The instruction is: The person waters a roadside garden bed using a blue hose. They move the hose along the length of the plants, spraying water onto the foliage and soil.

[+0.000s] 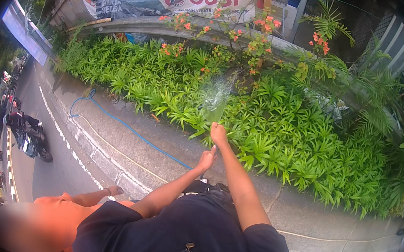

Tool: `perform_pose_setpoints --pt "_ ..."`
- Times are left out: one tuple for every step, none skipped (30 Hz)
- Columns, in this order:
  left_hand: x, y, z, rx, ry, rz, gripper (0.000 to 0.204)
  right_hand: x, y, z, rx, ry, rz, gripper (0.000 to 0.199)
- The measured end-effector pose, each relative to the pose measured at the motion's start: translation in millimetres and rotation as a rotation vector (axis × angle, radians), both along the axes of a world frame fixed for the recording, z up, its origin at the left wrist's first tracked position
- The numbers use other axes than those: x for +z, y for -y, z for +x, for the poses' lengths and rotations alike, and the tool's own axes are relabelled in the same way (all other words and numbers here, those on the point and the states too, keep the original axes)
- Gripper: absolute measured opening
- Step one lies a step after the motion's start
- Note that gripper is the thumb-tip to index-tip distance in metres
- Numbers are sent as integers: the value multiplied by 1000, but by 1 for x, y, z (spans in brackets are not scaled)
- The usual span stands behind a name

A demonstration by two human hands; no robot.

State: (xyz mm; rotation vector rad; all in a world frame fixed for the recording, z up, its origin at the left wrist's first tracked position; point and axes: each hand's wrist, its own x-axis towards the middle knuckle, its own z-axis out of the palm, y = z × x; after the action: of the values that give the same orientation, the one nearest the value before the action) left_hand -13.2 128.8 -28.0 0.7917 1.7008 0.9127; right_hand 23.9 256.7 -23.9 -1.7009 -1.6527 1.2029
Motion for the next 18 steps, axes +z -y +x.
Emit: perform_pose_setpoints --pt "1 1 -1 1 5 -13 64 -7 -1 -1 -6 20 14 55" --pt "-4 0 -3 -25 -1 -27 64 -11 -2 -1 -16 41 28 55" --pt "-11 0 -4 -49 -5 -42 64 -12 0 1 -23 64 40 55" --pt "-17 1 -4 -76 -10 -57 64 -12 2 5 -57 78 35 55" --pt "-24 1 -2 -104 24 -80 63 -12 5 12 -95 92 29 55" --pt "-27 1 2 -134 63 -104 63 -10 10 21 -136 111 22 55" --pt "-25 0 8 -167 101 -128 63 -7 14 32 -177 121 5 55" --pt "-24 1 14 -213 124 -152 63 -4 20 42 -220 131 -12 55" --pt "-14 0 23 -269 148 -173 62 -2 21 56 -272 144 -26 55" --pt "-6 -1 31 -330 168 -191 62 -14 14 71 -333 163 -130 54" --pt "-1 -2 40 -392 141 -213 62 -27 15 89 -375 200 -127 50" --pt "-1 -2 46 -435 116 -234 63 -27 19 100 -396 239 -124 46" --pt "-1 -1 52 -473 91 -254 64 -22 25 109 -413 278 -122 43" --pt "-4 0 59 -511 142 -290 62 -28 29 119 -417 266 -104 44" --pt "-6 1 63 -543 193 -323 60 -29 33 126 -423 262 -100 44" --pt "-8 1 65 -568 244 -356 59 -30 37 132 -422 257 -95 44" --pt "-11 2 66 -585 321 -374 58 -31 39 136 -415 252 -89 45" --pt "-8 4 65 -598 398 -396 57 -33 40 137 -421 253 -149 45"
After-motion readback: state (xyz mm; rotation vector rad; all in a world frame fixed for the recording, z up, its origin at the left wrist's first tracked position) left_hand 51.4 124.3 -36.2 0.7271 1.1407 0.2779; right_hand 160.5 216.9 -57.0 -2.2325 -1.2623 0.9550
